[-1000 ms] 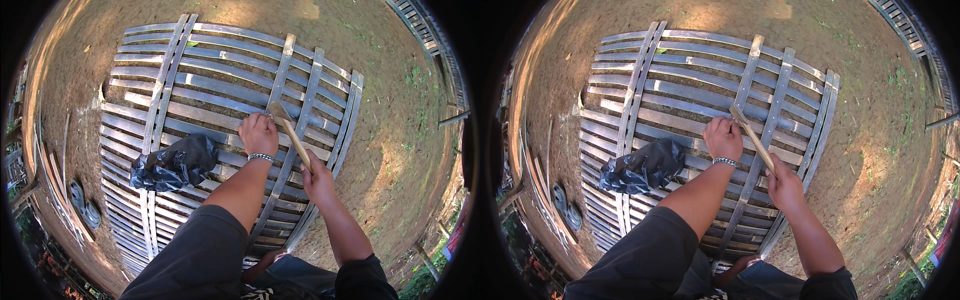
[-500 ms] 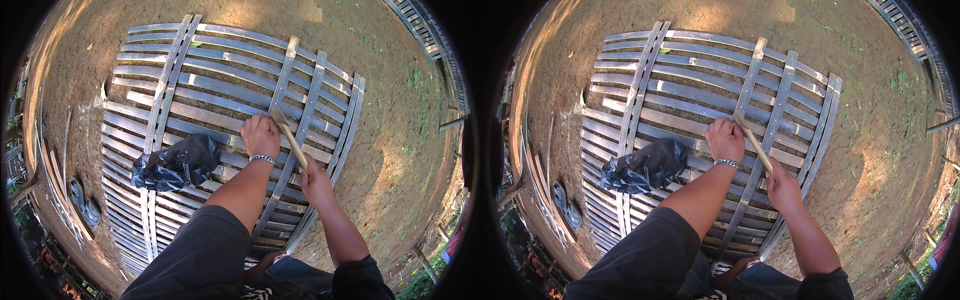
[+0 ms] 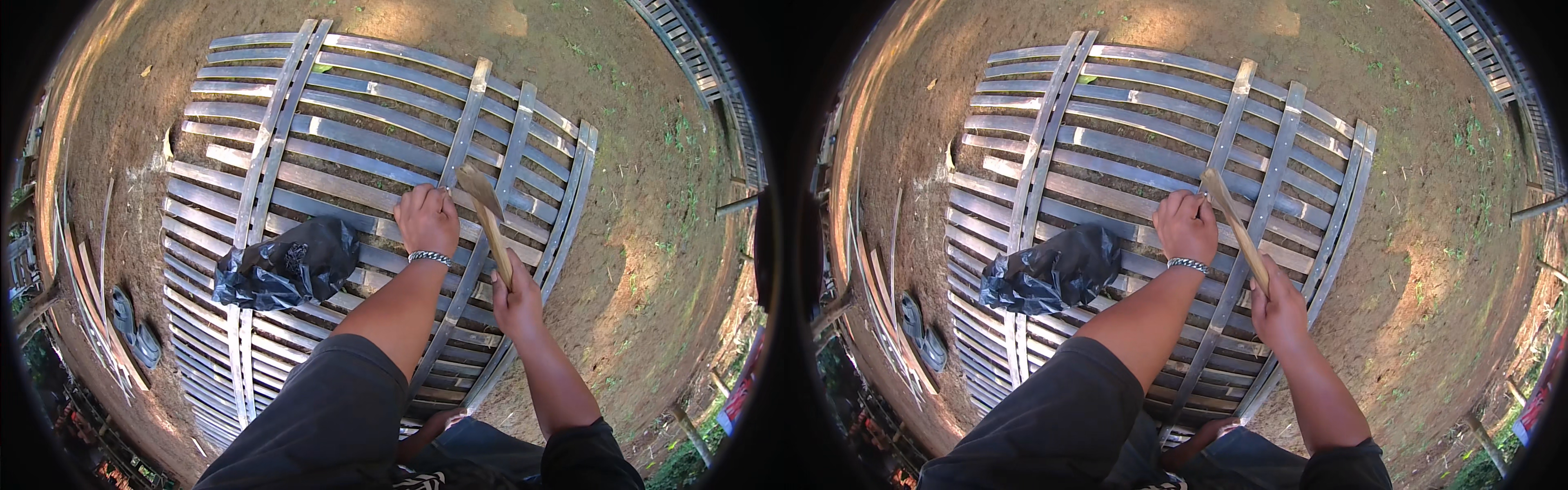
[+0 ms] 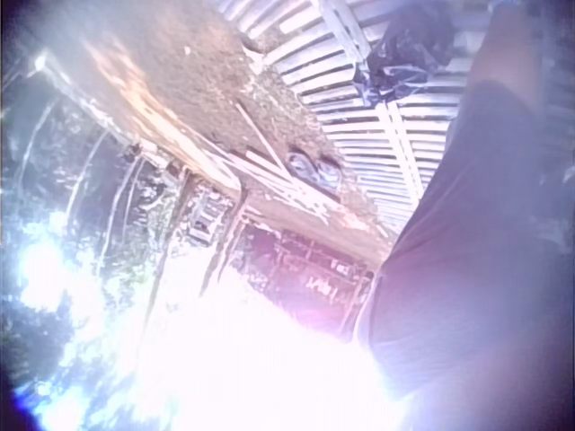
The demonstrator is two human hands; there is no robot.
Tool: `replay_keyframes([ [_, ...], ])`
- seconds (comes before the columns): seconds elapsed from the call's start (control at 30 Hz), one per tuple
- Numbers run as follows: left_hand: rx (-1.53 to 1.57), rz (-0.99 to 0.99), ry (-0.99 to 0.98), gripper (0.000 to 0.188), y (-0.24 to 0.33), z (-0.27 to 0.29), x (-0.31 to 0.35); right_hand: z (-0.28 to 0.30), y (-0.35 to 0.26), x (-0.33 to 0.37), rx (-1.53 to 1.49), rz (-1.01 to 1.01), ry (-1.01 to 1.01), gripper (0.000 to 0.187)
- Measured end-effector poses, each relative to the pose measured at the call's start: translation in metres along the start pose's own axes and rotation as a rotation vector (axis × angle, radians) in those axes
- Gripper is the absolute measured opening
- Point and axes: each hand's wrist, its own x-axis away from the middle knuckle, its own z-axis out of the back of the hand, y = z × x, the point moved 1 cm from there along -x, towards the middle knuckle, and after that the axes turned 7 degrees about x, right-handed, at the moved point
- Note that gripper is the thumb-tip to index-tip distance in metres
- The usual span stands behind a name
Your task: The person uses a hammer to drive nails into a wooden pallet structure lying on the ground. They repeatedly pick up nails from a black plastic bag and secure the wooden slats together.
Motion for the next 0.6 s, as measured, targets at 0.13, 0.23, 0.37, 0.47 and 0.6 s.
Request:
replay_keyframes([
  [0.13, -0.010, 0.007, -0.034, 0.003, 0.002, 0.001, 0.002, -0.008, 0.008, -0.002, 0.082, -0.089, -0.116, 0.049],
  [0.23, -0.010, 0.010, -0.024, 0.004, 0.001, 0.000, 0.005, -0.001, 0.003, 0.000, -0.042, -0.206, -0.113, 0.050],
  [0.37, 0.024, 0.027, -0.015, 0.005, 0.002, -0.002, 0.003, -0.005, -0.006, 0.010, -0.150, -0.198, 0.002, 0.050],
  [0.47, 0.027, 0.101, -0.116, 0.015, 0.002, 0.005, -0.001, -0.010, -0.021, 0.021, -0.180, -0.273, -0.006, 0.051],
  [0.6, -0.299, -0.002, -0.200, 0.046, 0.003, 0.026, 0.002, -0.006, -0.028, 0.038, -0.195, -0.239, 0.028, 0.050],
])
